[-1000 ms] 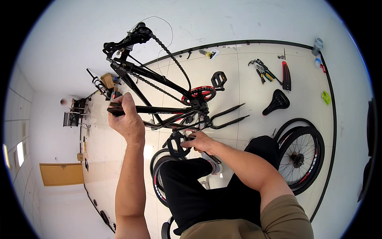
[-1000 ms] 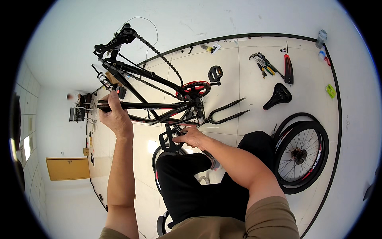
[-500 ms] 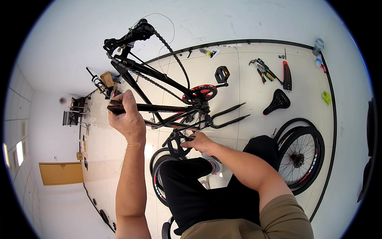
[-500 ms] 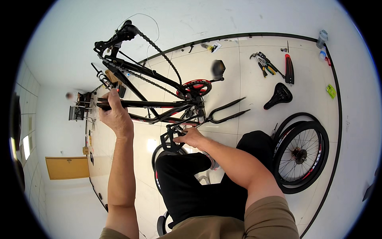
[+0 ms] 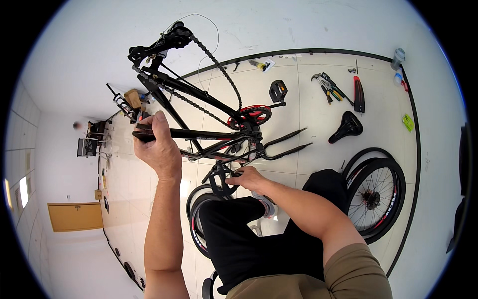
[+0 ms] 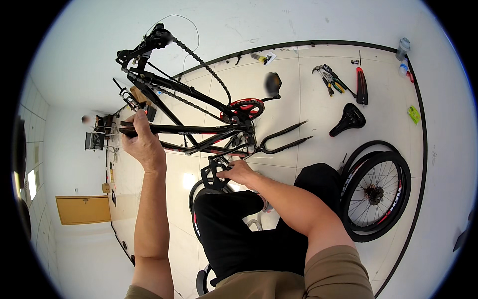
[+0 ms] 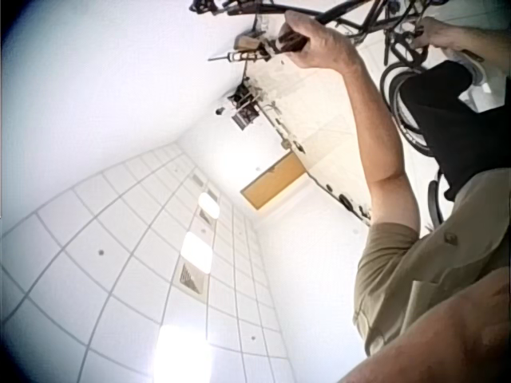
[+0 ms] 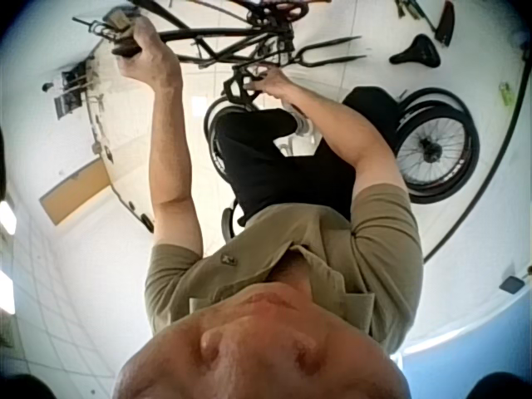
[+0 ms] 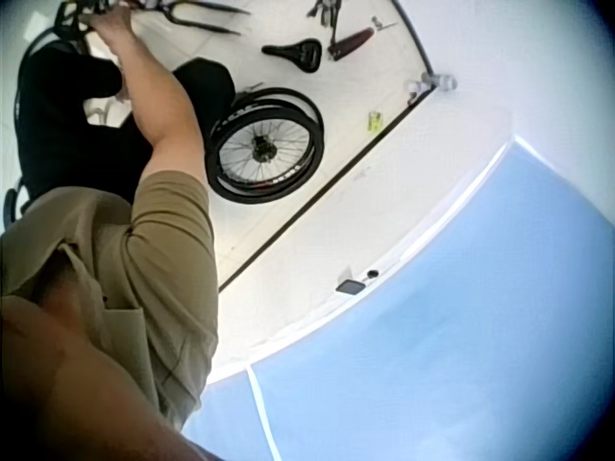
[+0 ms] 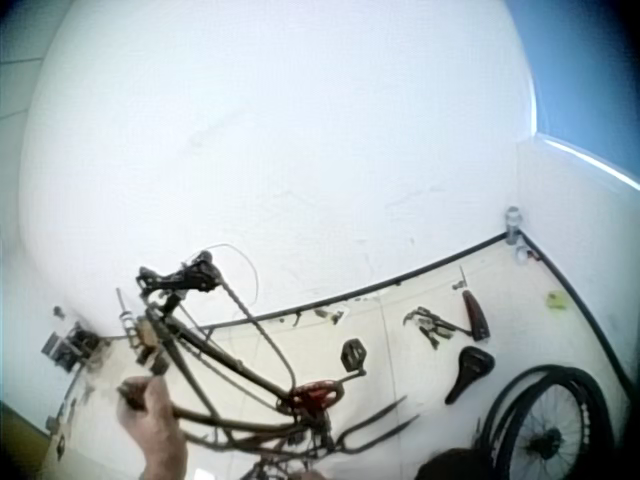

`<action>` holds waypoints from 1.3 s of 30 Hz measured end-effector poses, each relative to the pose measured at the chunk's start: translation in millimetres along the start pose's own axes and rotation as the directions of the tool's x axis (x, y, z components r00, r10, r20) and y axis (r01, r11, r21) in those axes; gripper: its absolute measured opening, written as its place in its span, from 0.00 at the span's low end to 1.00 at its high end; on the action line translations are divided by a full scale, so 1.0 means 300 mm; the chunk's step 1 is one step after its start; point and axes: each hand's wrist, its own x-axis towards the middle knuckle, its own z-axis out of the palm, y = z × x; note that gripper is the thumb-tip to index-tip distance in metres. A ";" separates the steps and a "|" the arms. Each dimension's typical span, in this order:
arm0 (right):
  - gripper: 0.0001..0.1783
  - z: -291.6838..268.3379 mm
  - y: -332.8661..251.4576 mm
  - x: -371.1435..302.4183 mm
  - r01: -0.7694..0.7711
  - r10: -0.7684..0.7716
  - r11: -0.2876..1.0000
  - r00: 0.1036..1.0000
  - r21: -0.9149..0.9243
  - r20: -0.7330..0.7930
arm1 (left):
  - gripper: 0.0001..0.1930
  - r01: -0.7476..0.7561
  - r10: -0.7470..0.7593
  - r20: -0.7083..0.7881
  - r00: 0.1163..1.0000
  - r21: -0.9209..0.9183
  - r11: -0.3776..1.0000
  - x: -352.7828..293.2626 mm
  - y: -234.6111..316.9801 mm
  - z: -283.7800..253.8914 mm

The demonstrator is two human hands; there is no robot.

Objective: The person is assembling a bicycle by attaching a pedal to the crank arm. They use a wrench to tighten the pedal onto the crank arm, repeatedly checking the fit and making adjustments.

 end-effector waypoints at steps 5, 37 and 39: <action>0.42 0.016 -0.012 -0.010 -0.001 0.000 1.000 0.999 -0.022 -0.049 | 0.13 0.008 -0.008 0.003 1.000 -0.014 1.000 -0.004 0.002 -0.002; 0.29 0.048 0.081 0.059 -0.106 0.051 0.967 0.972 -0.233 -0.228 | 0.13 0.025 -0.024 0.020 1.000 -0.021 0.999 -0.005 0.009 0.000; 0.25 0.053 0.097 0.069 -0.095 0.033 0.967 0.967 -0.237 -0.253 | 0.13 0.035 -0.035 0.012 0.999 -0.012 0.999 -0.005 0.013 0.001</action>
